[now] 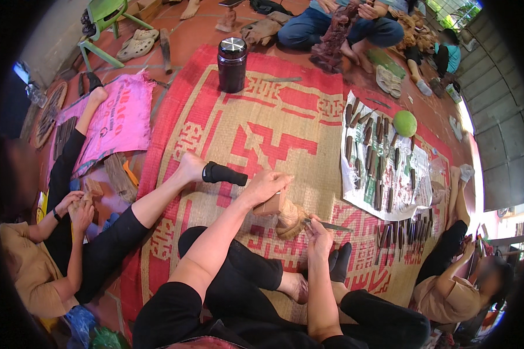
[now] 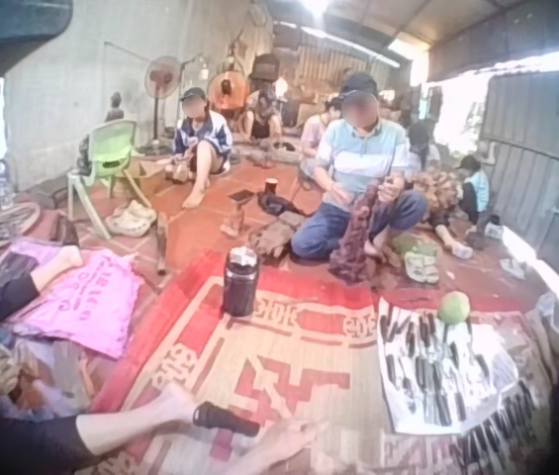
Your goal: The person sits on a mat and carves a small wooden block using a knife. They hold the wood in their left hand and use the knife in their right hand to shape the object, occasionally rotating it to work on different sides.
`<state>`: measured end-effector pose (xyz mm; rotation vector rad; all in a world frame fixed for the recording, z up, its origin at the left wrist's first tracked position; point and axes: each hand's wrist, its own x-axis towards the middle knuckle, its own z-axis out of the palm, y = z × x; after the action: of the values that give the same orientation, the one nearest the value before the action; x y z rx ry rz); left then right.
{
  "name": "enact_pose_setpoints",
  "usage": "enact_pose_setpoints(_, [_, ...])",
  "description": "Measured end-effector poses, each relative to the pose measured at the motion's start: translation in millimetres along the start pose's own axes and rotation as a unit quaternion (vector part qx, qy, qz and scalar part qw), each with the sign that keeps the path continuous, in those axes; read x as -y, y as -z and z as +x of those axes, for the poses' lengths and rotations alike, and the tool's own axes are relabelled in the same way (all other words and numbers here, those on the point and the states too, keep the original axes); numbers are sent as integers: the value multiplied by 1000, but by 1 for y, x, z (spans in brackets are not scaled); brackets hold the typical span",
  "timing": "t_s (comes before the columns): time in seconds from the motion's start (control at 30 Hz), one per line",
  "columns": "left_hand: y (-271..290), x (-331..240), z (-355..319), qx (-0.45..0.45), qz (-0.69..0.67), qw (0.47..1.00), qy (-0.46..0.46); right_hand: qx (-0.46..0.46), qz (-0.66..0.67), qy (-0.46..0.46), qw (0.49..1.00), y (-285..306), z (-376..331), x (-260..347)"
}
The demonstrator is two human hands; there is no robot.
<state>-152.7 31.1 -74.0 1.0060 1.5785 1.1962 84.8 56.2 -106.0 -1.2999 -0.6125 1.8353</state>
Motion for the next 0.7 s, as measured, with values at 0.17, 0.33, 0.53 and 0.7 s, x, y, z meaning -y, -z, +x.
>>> enact_pose_setpoints(0.17, [0,-2,1,-3,20,1000,7,70,-73,62,993,-13,-3,-7])
enact_pose_setpoints(0.33, [-1,1,2,7,-5,1000,14,6,-41,1,999,3,10,-2])
enact_pose_setpoints(0.53, [4,-7,-2,18,34,999,8,6,-64,39,997,-24,-4,-2])
enact_pose_setpoints(0.7, [0,-8,-2,22,28,999,-1,-1,-30,24,999,-5,2,2])
